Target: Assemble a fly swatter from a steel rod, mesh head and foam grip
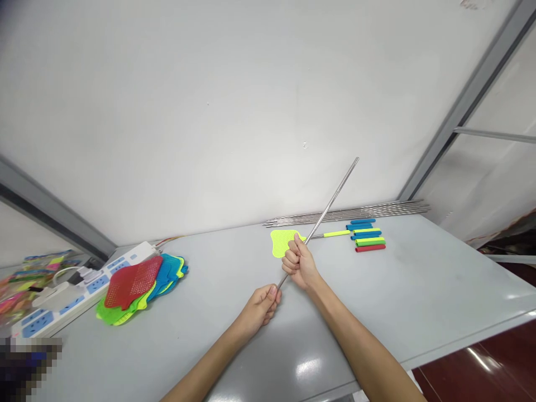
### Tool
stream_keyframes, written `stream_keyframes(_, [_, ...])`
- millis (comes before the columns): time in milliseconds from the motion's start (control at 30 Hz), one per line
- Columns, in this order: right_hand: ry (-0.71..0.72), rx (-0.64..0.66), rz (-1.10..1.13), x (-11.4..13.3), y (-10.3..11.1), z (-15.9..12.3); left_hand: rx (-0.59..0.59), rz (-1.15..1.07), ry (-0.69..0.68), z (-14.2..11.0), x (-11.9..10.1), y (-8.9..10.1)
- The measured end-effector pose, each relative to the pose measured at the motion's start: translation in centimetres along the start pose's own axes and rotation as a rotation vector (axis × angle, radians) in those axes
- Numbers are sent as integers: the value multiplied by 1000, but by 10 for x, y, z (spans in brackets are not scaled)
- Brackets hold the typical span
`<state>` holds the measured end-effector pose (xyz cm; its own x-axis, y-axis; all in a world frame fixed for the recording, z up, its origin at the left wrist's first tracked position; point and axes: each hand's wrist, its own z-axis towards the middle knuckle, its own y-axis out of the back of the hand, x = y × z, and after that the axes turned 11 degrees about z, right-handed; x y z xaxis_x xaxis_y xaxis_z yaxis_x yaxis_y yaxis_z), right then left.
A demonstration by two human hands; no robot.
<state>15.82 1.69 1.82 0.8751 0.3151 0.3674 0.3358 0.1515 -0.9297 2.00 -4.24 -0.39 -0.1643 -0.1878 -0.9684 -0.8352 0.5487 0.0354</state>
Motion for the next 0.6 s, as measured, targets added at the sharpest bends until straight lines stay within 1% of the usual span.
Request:
stream_keyframes(300, [-17, -22, -14, -5, -3, 0, 47, -79, 58, 0, -3, 4])
stream_keyframes(600, [-34, -44, -22, -9, -6, -2, 69, -110, 69, 0, -1, 5])
